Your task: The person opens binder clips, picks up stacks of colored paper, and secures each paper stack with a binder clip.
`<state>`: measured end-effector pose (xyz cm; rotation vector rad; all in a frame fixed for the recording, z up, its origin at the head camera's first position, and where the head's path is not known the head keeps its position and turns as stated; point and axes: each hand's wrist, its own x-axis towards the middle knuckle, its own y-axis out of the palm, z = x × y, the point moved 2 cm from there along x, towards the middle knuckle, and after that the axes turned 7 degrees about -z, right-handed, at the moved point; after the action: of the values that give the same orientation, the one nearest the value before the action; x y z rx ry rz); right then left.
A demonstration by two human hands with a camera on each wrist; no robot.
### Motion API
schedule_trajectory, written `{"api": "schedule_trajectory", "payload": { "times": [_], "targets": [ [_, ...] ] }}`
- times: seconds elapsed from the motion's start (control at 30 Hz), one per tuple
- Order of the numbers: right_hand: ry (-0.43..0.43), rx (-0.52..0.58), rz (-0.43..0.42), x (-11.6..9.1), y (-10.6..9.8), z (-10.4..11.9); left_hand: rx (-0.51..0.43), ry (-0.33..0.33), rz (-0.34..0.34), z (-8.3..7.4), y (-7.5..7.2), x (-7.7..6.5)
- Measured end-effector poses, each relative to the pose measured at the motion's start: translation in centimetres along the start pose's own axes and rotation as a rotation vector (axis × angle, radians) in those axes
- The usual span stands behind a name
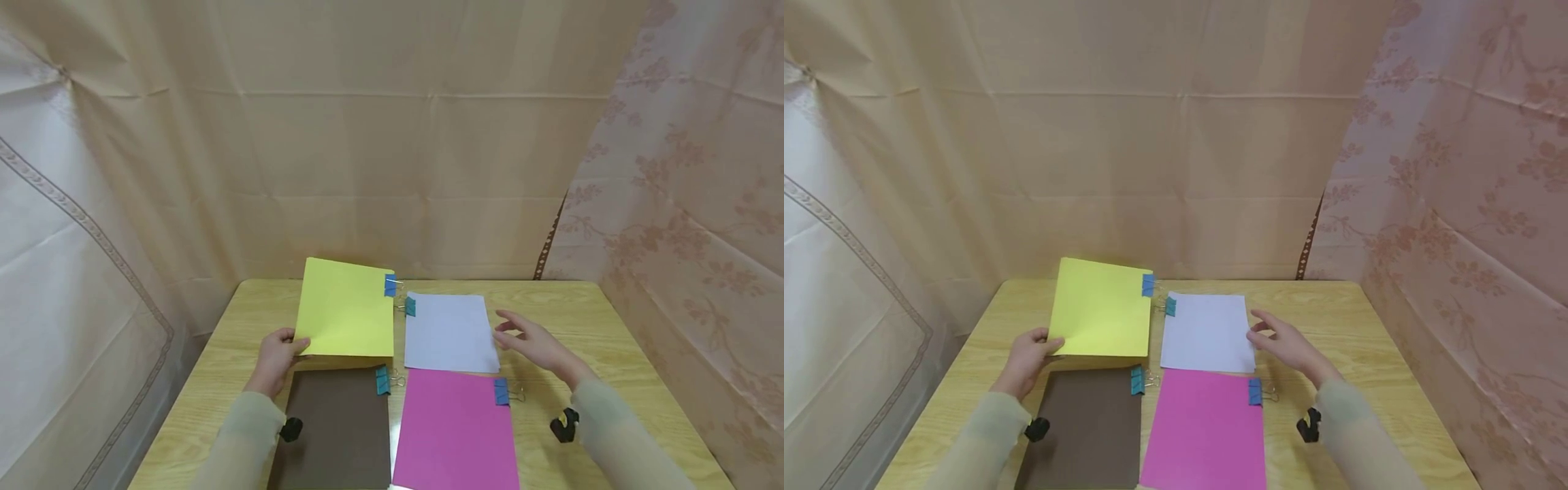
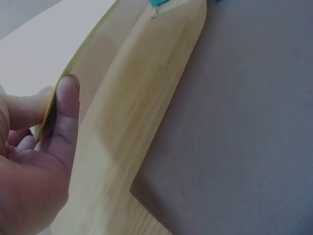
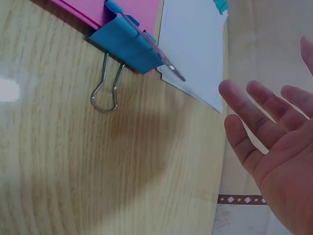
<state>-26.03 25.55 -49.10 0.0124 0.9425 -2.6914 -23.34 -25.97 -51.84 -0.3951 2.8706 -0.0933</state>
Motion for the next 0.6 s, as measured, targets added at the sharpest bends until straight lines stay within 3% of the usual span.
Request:
{"api": "schedule_trajectory", "payload": {
  "times": [0.6],
  "targets": [
    [0.019,0.037,-0.006,-1.0,-0.1,-1.6,-0.014,-0.052,-0.024,1.5,-0.8,1.0]
  ]
}}
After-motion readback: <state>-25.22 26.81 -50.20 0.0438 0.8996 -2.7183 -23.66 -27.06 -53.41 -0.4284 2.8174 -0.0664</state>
